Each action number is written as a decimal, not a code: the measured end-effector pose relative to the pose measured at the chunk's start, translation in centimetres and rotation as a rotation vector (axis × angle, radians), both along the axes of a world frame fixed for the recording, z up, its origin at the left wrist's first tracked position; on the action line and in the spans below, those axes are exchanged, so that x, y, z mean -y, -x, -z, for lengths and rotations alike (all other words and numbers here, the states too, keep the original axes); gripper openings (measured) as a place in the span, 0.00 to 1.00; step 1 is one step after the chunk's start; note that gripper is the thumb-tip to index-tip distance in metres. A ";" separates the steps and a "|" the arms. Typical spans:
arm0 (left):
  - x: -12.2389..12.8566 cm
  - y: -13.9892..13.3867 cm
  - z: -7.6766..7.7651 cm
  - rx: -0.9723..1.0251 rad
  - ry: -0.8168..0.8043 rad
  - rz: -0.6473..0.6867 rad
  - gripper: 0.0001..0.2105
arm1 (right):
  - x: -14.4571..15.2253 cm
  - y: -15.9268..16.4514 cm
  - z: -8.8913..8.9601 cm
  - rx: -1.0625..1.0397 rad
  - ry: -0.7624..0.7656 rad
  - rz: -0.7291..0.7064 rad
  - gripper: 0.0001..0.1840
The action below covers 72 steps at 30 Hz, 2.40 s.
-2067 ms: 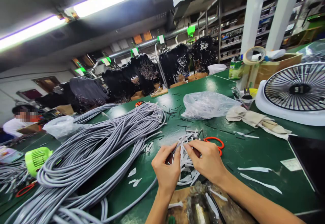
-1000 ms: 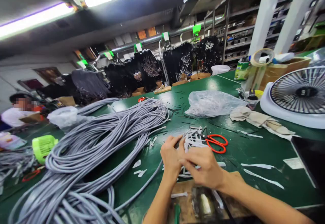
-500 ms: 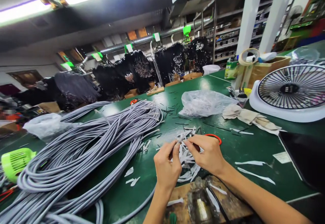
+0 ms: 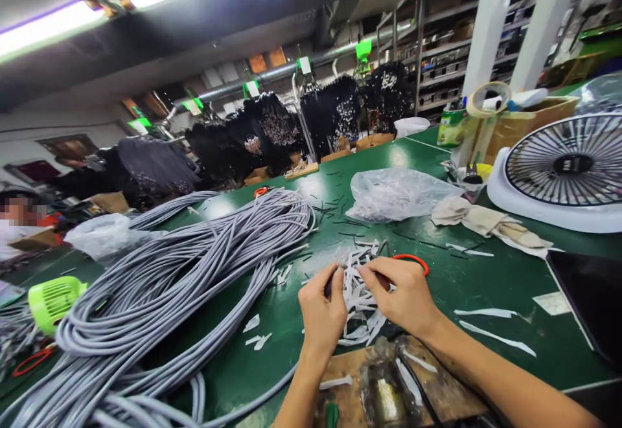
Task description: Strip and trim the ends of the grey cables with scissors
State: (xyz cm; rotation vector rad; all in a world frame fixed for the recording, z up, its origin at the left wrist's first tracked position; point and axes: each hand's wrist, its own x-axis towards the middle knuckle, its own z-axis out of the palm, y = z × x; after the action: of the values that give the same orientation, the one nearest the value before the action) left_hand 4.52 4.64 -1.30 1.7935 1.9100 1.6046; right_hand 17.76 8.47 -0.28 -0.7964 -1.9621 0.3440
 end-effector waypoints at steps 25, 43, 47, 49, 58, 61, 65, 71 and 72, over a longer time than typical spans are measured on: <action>0.8 0.3 -0.8 0.350 0.146 0.276 0.12 | -0.8 0.7 0.5 -0.213 0.478 -0.327 0.20; 0.7 0.2 -1.1 0.679 0.238 0.536 0.13 | -0.2 0.8 0.4 -0.300 0.545 -0.427 0.21; 0.8 -0.3 -1.4 0.497 0.194 0.404 0.12 | -0.2 0.7 0.6 -0.223 0.434 -0.305 0.20; 1.0 -0.6 -1.6 0.418 0.176 0.368 0.12 | -0.3 0.7 0.8 -0.194 0.388 -0.268 0.20; -0.2 0.2 -0.6 0.289 0.141 0.128 0.10 | 1.2 0.3 0.1 -0.122 0.043 -0.361 0.19; -0.9 1.3 -0.3 0.419 0.131 0.041 0.10 | 1.4 0.4 -0.1 -0.157 0.017 -0.410 0.17; -0.4 0.4 -0.5 0.565 0.131 0.196 0.10 | 0.0 0.7 0.5 -0.276 0.345 -0.099 0.16; 0.6 -1.7 -0.5 0.545 0.146 0.279 0.10 | -0.7 0.7 0.5 -0.284 0.439 -0.159 0.12; 0.6 -1.7 -0.4 0.568 0.161 0.280 0.10 | -0.6 0.7 0.4 -0.296 0.436 -0.161 0.12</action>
State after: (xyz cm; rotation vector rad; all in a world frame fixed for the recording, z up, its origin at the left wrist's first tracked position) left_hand 6.17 4.09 -0.90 1.2843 1.4160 1.5826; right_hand 17.04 9.06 -0.72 -0.8047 -1.6938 0.9553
